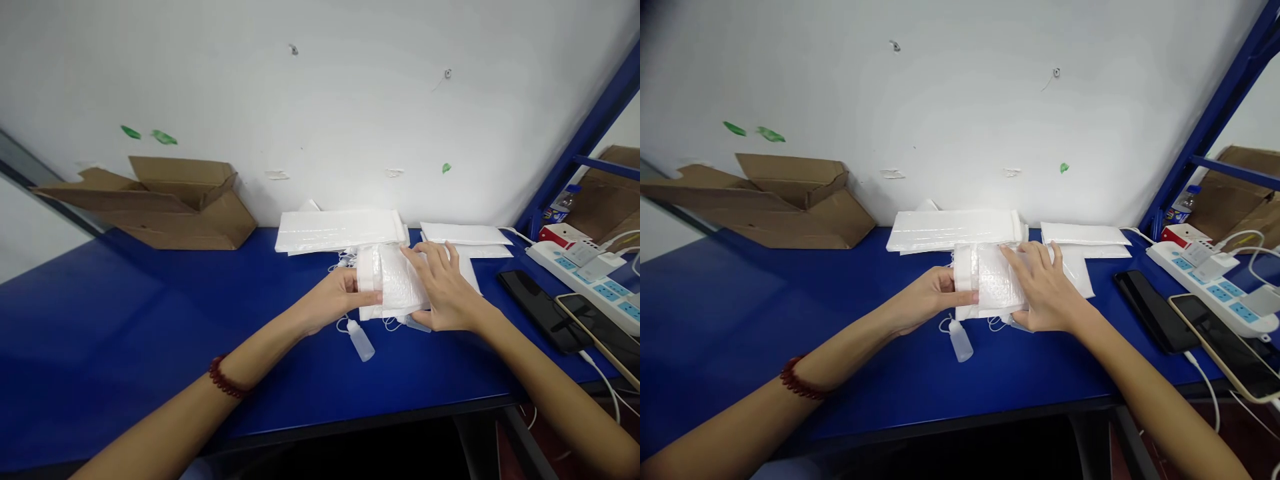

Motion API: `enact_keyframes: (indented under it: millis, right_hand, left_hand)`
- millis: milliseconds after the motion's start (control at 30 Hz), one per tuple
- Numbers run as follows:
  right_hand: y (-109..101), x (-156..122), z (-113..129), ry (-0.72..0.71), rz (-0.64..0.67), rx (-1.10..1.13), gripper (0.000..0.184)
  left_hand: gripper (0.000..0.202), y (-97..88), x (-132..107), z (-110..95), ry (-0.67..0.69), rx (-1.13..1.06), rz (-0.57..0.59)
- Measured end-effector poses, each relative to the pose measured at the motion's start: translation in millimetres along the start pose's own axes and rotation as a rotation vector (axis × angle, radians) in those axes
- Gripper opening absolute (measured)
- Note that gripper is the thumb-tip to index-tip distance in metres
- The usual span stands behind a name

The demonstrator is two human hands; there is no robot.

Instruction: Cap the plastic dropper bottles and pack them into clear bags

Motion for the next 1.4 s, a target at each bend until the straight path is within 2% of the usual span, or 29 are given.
enact_keyframes:
  millis: [200, 400, 433, 500, 600, 633, 667, 800, 933, 1133, 1200, 1333, 1400]
  right_hand:
    - [-6, 2, 6, -0.026, -0.048, 0.013, 0.089]
    - [-6, 3, -2, -0.019, -0.023, 0.001, 0.067]
    - [-6, 2, -6, -0.007, -0.028, -0.005, 0.064]
    - [-9, 1, -15, 0.033, -0.048, -0.026, 0.060]
    - [-13, -1, -26, 0.092, -0.066, -0.027, 0.056]
    - [-14, -1, -28, 0.102, -0.060, -0.006, 0.055]
    - [-14, -2, -29, 0.106, -0.049, 0.024, 0.054]
    - [-11, -2, -27, 0.097, 0.008, 0.132, 0.053]
    - [-6, -2, -26, 0.102, 0.044, 0.151, 0.053]
    - [-5, -1, -25, 0.112, 0.062, 0.155, 0.051]
    - [-5, -1, -24, 0.114, 0.074, 0.165, 0.051]
    - [-5, 0, -20, 0.102, 0.073, 0.173, 0.052]
    - [-4, 0, -18, 0.088, 0.062, 0.172, 0.053]
  left_hand:
    - [0.025, -5.0, 2, 6, -0.086, 0.197, -0.190]
    - [0.035, -14.4, 1, 5, -0.148, 0.371, -0.198]
    - [0.037, -17.1, 0, 1, -0.138, 0.396, -0.150]
    - [0.038, -20.3, -4, -6, -0.120, 0.462, 0.024]
    - [0.025, -16.3, -17, -8, -0.170, 0.558, 0.421]
    - [0.025, -15.6, -21, -8, -0.180, 0.584, 0.489]
    - [0.023, -15.3, -22, -8, -0.172, 0.607, 0.508]
    - [0.015, -11.6, -18, -6, -0.055, 0.681, 0.393]
    - [0.011, -8.3, -14, -1, -0.008, 0.701, 0.346]
    - [0.018, -10.0, -18, -15, 0.059, 0.534, 0.415]
    - [0.019, -15.5, -19, -24, 0.103, 0.497, 0.331]
    - [0.018, -27.1, -18, -35, 0.213, 0.493, 0.057]
    - [0.018, -27.6, -18, -37, 0.270, 0.495, -0.032]
Point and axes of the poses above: each hand's wrist, its own x-axis towards the middle knuckle, its own y-axis out of the palm, z = x × y, the point moved 5 cm from there along x, towards the middle knuckle, and after that the axes turned 7 degrees about x, right-handed, at the moved point
